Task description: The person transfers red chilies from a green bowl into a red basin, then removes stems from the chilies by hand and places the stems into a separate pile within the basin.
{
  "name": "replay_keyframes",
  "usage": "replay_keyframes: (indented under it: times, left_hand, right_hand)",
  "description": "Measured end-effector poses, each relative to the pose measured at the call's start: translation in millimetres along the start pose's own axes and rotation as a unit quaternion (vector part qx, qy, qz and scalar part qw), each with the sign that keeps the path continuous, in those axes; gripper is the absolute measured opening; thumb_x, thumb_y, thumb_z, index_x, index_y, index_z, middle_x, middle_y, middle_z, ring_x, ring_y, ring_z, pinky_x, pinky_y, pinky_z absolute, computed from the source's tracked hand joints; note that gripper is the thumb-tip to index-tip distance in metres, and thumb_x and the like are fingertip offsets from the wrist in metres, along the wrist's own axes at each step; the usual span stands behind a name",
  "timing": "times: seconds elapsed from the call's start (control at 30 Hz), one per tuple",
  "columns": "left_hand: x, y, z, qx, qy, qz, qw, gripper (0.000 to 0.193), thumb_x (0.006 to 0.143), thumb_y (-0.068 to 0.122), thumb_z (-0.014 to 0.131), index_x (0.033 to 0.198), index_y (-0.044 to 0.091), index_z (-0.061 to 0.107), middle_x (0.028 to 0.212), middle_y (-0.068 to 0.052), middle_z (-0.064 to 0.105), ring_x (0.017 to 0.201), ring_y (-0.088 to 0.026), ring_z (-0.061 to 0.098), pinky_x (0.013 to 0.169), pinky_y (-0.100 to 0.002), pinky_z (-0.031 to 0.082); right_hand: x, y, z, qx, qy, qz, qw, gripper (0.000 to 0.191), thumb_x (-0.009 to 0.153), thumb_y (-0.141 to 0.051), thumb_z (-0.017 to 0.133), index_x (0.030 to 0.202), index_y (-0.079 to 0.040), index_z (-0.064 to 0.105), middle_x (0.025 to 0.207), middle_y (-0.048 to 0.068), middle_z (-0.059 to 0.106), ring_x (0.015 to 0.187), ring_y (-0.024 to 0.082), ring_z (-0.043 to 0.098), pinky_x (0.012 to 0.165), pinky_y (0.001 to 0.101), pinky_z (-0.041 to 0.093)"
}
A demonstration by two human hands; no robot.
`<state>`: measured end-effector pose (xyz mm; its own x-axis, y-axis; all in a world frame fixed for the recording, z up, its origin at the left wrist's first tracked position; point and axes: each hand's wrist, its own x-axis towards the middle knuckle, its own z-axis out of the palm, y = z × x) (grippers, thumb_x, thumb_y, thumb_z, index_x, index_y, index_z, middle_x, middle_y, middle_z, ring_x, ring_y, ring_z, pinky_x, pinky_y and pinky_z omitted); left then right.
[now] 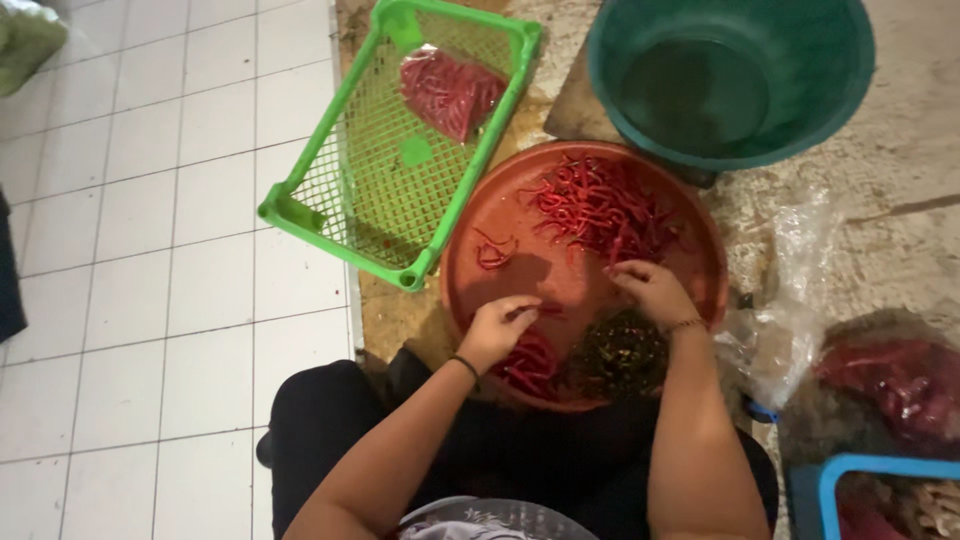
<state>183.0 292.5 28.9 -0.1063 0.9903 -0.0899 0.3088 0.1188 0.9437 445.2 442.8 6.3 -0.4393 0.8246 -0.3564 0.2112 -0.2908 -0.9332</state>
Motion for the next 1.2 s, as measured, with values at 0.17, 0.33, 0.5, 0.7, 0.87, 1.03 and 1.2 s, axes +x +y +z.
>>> replay_keyframes:
  times: [0.17,0.33,0.5,0.7,0.87,1.03,1.2]
  left_hand:
    - [18,7,17,-0.071,0.029,-0.02,0.997,0.03,0.096,0.017,0.072,0.12,-0.001,0.071,0.111,-0.01,0.076,0.102,-0.014,0.069,0.093,-0.029,0.053]
    - [29,12,30,-0.254,-0.017,-0.039,0.966,0.021,0.098,0.01,0.067,0.114,-0.002,0.073,0.094,-0.003,0.073,0.087,-0.009,0.066,0.084,-0.026,0.054]
    - [29,6,32,-0.206,0.004,-0.035,0.978,0.013,0.098,0.01,0.068,0.101,-0.002,0.075,0.091,-0.001,0.073,0.083,-0.006,0.064,0.079,-0.023,0.052]
    - [30,-3,20,-0.125,0.042,-0.042,0.99,0.012,0.092,0.012,0.076,0.096,0.001,0.076,0.089,-0.004,0.075,0.082,-0.009,0.066,0.076,-0.026,0.053]
    - [32,-10,-3,0.151,0.108,-0.006,0.983,0.018,0.085,0.023,0.08,0.099,0.013,0.079,0.096,-0.008,0.077,0.086,-0.023,0.074,0.077,-0.033,0.057]
    - [47,-15,-26,0.363,0.089,0.032,0.927,0.013,0.084,0.027,0.079,0.094,0.019,0.079,0.094,-0.007,0.075,0.091,-0.03,0.07,0.083,-0.043,0.054]
    - [63,-21,-33,0.455,0.121,0.04,0.881,0.026,0.084,0.032,0.077,0.107,0.02,0.074,0.107,-0.004,0.072,0.106,-0.032,0.064,0.096,-0.054,0.046]
  right_hand:
    - [-4,-10,28,-0.098,-0.166,-0.056,0.98,0.022,0.096,-0.022,0.07,0.107,-0.005,0.077,0.094,0.0,0.073,0.087,0.01,0.063,0.08,0.0294,0.052]
    - [-6,-9,43,-0.102,-0.2,0.0,0.974,0.025,0.093,-0.027,0.073,0.105,-0.006,0.078,0.089,0.0,0.07,0.081,0.013,0.06,0.075,0.0325,0.051]
    - [-8,-8,39,-0.11,-0.183,-0.007,0.977,0.031,0.091,-0.031,0.074,0.111,-0.008,0.079,0.1,0.002,0.073,0.091,0.013,0.063,0.083,0.0327,0.051]
    - [-7,-12,17,-0.183,0.044,-0.022,0.982,0.033,0.096,-0.028,0.066,0.123,-0.011,0.074,0.117,0.004,0.076,0.105,0.017,0.07,0.092,0.0335,0.054]
    - [-8,-6,10,-0.135,0.096,-0.025,0.986,0.034,0.097,-0.029,0.065,0.124,-0.01,0.074,0.112,0.005,0.078,0.101,0.018,0.073,0.088,0.0342,0.056]
    - [-9,5,2,-0.208,0.139,-0.015,0.968,0.034,0.095,-0.034,0.067,0.12,-0.012,0.076,0.113,0.008,0.077,0.102,0.024,0.072,0.089,0.0377,0.055]
    - [-12,12,3,-0.29,0.179,-0.006,0.94,0.03,0.094,-0.035,0.067,0.114,-0.016,0.079,0.11,0.013,0.077,0.101,0.031,0.072,0.089,0.0417,0.056]
